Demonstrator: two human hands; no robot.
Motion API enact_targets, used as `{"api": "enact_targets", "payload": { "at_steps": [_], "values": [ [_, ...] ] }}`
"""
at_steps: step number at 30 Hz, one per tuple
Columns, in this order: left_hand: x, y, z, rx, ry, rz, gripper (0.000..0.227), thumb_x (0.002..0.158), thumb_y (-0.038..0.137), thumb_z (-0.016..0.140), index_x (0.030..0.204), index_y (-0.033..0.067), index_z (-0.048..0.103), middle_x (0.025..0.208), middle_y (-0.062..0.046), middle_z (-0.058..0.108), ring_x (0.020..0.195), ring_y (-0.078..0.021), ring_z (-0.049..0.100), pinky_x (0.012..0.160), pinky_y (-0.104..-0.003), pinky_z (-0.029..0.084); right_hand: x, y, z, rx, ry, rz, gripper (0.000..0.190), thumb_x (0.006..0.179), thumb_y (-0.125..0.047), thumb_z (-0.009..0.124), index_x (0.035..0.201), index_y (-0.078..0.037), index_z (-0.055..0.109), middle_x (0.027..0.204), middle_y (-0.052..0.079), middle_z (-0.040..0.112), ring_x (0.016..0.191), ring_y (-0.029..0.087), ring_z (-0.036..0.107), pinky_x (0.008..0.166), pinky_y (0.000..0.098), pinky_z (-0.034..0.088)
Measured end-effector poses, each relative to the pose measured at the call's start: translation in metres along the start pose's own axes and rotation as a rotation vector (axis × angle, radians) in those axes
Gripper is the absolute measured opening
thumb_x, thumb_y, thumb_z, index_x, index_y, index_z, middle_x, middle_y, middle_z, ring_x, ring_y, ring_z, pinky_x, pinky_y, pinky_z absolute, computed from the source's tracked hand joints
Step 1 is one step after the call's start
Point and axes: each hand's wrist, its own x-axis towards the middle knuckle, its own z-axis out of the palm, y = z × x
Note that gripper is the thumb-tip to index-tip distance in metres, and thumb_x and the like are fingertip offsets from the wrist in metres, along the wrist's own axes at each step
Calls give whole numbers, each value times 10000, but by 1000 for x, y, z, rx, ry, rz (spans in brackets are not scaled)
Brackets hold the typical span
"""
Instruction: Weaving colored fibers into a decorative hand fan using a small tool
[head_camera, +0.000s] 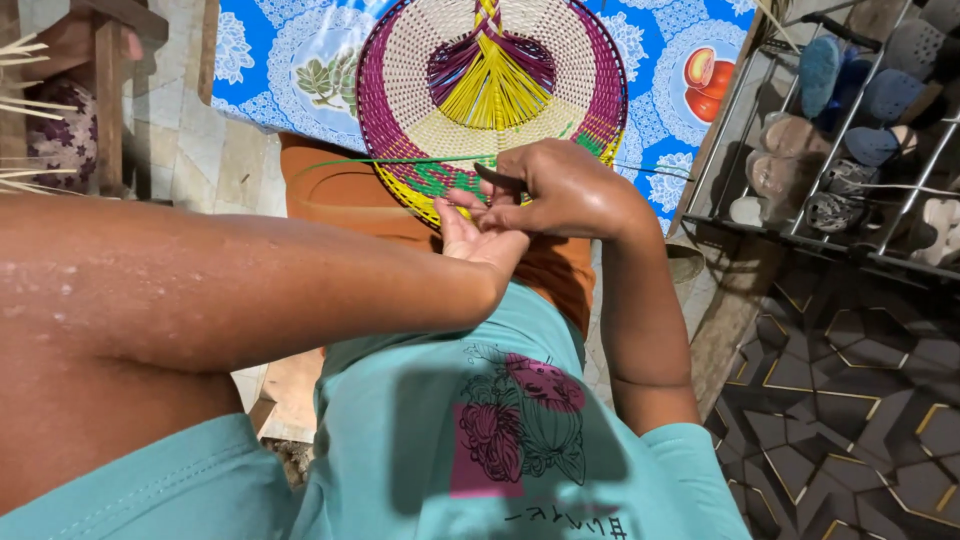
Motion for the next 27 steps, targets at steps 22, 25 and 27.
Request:
{"api": "enact_targets", "payload": {
  "at_steps": [22,25,27],
  "values": [
    [57,50,55,-2642,1385,-1357,91,809,181,645,814,106,696,683,-60,628,613,-270,582,522,-386,372,5,67,8,5,334,193,176,807,-238,671,679,-119,646,563,-72,506,555,46,428,484,293,290],
    [58,51,51,-2968,1313,-1231,113,797,161,631,697,117,661,636,-16,633,578,-170,572,512,-326,372,7,73,11,83,390,185,140,792,-236,683,718,-118,678,603,-57,586,572,47,494,492,278,324],
    [64,59,50,-3113,1203,-1135,167,806,172,609,647,125,633,560,16,609,520,-116,543,513,-307,368,12,81,16,125,417,184,134,785,-242,696,739,-116,699,625,-39,623,574,62,530,499,276,350]
  ]
}}
